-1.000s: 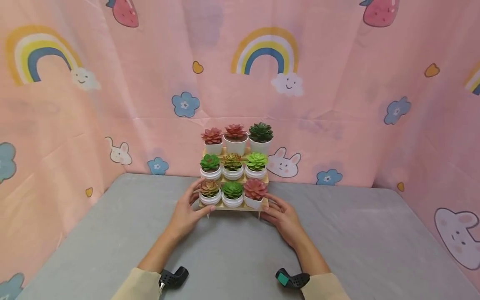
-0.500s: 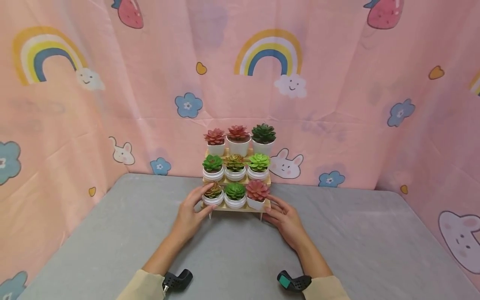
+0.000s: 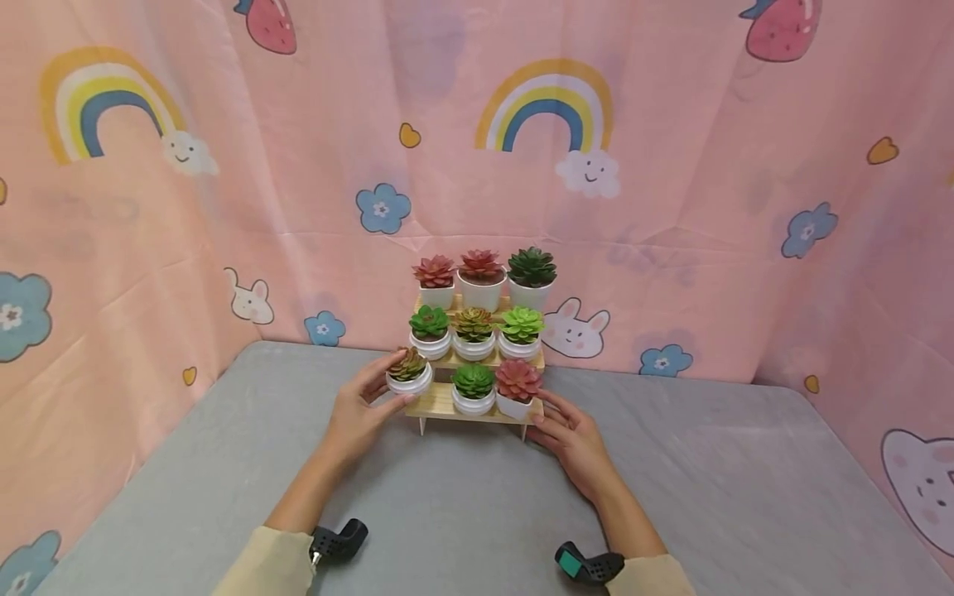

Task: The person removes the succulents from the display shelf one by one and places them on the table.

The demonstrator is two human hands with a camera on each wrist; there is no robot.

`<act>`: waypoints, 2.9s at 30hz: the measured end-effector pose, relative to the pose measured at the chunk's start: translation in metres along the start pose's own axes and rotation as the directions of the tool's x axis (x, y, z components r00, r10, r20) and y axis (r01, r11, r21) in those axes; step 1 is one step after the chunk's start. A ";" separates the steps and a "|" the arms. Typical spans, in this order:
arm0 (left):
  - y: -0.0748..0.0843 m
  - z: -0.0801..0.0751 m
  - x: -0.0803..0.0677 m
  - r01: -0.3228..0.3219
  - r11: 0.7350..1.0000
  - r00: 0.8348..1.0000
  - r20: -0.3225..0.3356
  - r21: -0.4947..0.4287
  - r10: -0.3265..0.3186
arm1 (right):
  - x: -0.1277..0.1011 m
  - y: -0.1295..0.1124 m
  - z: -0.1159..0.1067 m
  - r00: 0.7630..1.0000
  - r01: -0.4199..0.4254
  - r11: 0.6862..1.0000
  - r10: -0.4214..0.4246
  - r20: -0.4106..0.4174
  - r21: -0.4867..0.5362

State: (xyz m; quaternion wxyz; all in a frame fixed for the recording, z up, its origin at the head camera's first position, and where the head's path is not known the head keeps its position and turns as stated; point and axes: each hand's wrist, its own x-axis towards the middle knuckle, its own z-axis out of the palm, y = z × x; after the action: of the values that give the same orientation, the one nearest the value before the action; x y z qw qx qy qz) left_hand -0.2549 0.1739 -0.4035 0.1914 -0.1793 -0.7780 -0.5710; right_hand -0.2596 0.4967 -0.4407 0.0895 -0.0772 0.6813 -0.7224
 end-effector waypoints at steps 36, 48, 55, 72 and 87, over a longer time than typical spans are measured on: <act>-0.057 -0.037 0.066 0.231 0.972 0.973 -0.022 0.039 -0.231 | 0.004 0.002 0.001 0.999 0.032 0.999 -0.032 0.009 0.019; -0.079 -0.030 0.053 0.267 0.964 0.963 -0.034 0.006 -0.266 | 0.000 0.001 0.000 1.000 0.015 0.999 -0.015 -0.002 0.034; -0.085 -0.031 0.050 0.272 0.960 0.962 -0.018 0.071 -0.271 | -0.001 0.002 -0.002 0.999 0.043 0.998 -0.043 0.001 0.035; -0.079 -0.031 0.047 0.331 0.935 0.944 -0.053 0.125 -0.327 | 0.000 0.001 -0.001 1.000 0.027 0.999 -0.027 0.001 0.045; -0.033 -0.044 0.048 0.278 0.938 0.960 -0.089 0.205 -0.265 | 0.001 0.004 -0.001 1.000 0.020 0.999 -0.020 -0.009 0.040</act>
State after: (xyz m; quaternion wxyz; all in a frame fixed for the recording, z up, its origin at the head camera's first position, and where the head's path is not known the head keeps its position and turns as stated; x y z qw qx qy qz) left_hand -0.3085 0.1248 -0.3949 0.1521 -0.0312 -0.8464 -0.5094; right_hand -0.2611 0.4974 -0.4444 0.0808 -0.0789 0.6664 -0.7370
